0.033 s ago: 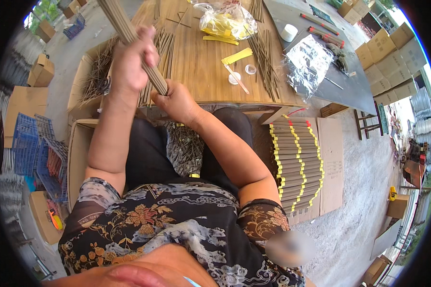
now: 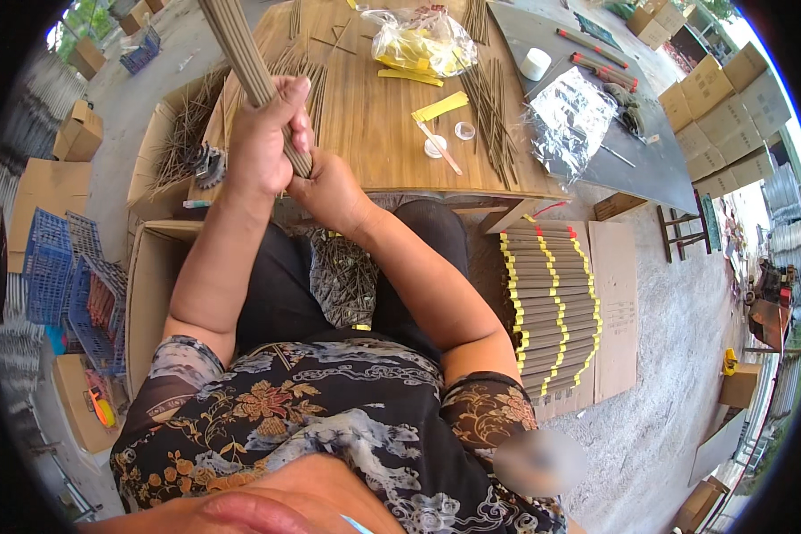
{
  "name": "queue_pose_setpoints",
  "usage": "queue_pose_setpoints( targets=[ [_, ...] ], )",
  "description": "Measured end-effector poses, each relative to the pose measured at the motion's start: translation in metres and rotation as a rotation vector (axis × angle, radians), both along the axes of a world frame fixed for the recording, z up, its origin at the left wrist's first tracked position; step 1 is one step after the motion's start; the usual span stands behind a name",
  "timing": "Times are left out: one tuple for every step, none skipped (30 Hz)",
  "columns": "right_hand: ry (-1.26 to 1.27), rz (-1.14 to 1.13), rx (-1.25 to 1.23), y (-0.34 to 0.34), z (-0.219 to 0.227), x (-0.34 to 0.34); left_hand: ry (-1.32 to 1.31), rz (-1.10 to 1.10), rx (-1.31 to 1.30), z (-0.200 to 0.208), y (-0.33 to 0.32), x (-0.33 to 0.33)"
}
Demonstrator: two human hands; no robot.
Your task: The person gathers thin wooden sticks from a cardboard box, aligns them into a bundle, and secures the bundle with a yellow paper band. The person repeats this process multiple times, placing finished bundles on a nearby surface.
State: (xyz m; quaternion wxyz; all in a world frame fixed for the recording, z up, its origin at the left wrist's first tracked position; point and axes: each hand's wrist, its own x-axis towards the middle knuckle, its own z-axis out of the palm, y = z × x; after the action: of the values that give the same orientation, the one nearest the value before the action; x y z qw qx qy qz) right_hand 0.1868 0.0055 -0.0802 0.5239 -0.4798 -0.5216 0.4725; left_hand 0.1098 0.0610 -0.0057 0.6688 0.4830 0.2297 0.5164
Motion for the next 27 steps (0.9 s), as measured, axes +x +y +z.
queue_pose_setpoints(
  targets=[
    [-0.023,-0.022,0.048,-0.003,-0.002,-0.003,0.031,0.002,-0.05,-0.005,-0.013,0.0],
    [-0.045,-0.043,0.096,-0.006,-0.006,-0.007,0.021,-0.009,-0.052,-0.001,-0.019,-0.003],
    [-0.067,-0.063,0.145,-0.01,-0.007,-0.011,0.011,-0.019,-0.054,0.004,-0.024,-0.005],
    [-0.045,-0.071,0.118,-0.019,0.007,-0.015,-0.001,-0.025,-0.057,0.008,-0.029,-0.008],
    [-0.023,-0.043,0.068,-0.026,0.009,-0.017,0.021,-0.022,-0.027,0.012,-0.034,-0.011],
    [-0.002,-0.014,0.018,-0.031,0.012,-0.019,0.042,-0.018,0.003,0.016,-0.038,-0.014],
    [0.021,0.01,-0.029,-0.037,0.015,-0.02,0.066,-0.02,0.037,0.022,-0.043,-0.016],
    [-0.11,0.075,-0.012,-0.043,0.013,-0.018,0.091,-0.001,0.057,0.032,-0.048,-0.021],
    [-0.241,0.139,0.006,-0.05,0.007,-0.015,0.118,0.038,0.094,0.039,-0.048,-0.028],
    [-0.377,0.197,0.023,-0.054,0.003,-0.009,0.103,0.032,0.102,0.045,-0.047,-0.034],
    [-0.448,0.182,0.097,-0.057,0.0,0.0,0.091,0.03,0.106,0.048,-0.047,-0.041],
    [-0.518,0.165,0.171,-0.06,-0.001,0.013,0.106,-0.05,0.094,0.05,-0.047,-0.048],
    [-0.585,0.152,0.244,-0.061,-0.001,0.022,0.168,-0.076,0.087,0.049,-0.051,-0.053],
    [-0.24,0.115,0.168,-0.063,0.015,0.027,0.231,-0.103,0.075,0.044,-0.059,-0.057],
    [0.104,0.074,0.089,-0.062,0.038,0.03,0.295,-0.132,0.064,0.038,-0.065,-0.06],
    [0.189,0.06,0.228,-0.062,0.057,0.028,0.324,-0.192,0.047,0.031,-0.07,-0.063],
    [0.275,0.042,0.364,-0.062,0.072,0.026,0.367,-0.223,0.04,0.026,-0.077,-0.064],
    [0.372,0.078,0.383,-0.06,0.08,0.02,0.409,-0.256,0.032,0.021,-0.083,-0.063],
    [0.464,0.109,0.402,-0.061,0.088,0.012,0.448,-0.294,0.025,0.018,-0.09,-0.062],
    [0.456,0.108,0.363,-0.066,0.096,0.005,0.535,-0.32,0.008,0.016,-0.096,-0.062],
    [0.538,0.039,0.361,-0.07,0.1,-0.007,0.586,-0.365,0.018,0.013,-0.101,-0.062],
    [0.598,0.062,0.296,-0.07,0.098,-0.009,0.635,-0.407,0.026,0.008,-0.106,-0.061],
    [0.658,0.085,0.229,-0.07,0.097,-0.012,0.683,-0.449,0.033,0.004,-0.111,-0.061],
    [0.693,0.015,0.213,-0.074,0.099,-0.019,0.612,-0.407,-0.042,0.003,-0.115,-0.061],
    [0.718,0.023,0.215,-0.077,0.097,-0.02,0.674,-0.402,-0.003,0.002,-0.117,-0.063],
    [0.743,0.03,0.218,-0.08,0.094,-0.021,0.736,-0.397,0.036,0.0,-0.117,-0.063],
    [0.767,0.037,0.221,-0.083,0.092,-0.022,0.798,-0.393,0.076,-0.002,-0.118,-0.064]
  ],
)
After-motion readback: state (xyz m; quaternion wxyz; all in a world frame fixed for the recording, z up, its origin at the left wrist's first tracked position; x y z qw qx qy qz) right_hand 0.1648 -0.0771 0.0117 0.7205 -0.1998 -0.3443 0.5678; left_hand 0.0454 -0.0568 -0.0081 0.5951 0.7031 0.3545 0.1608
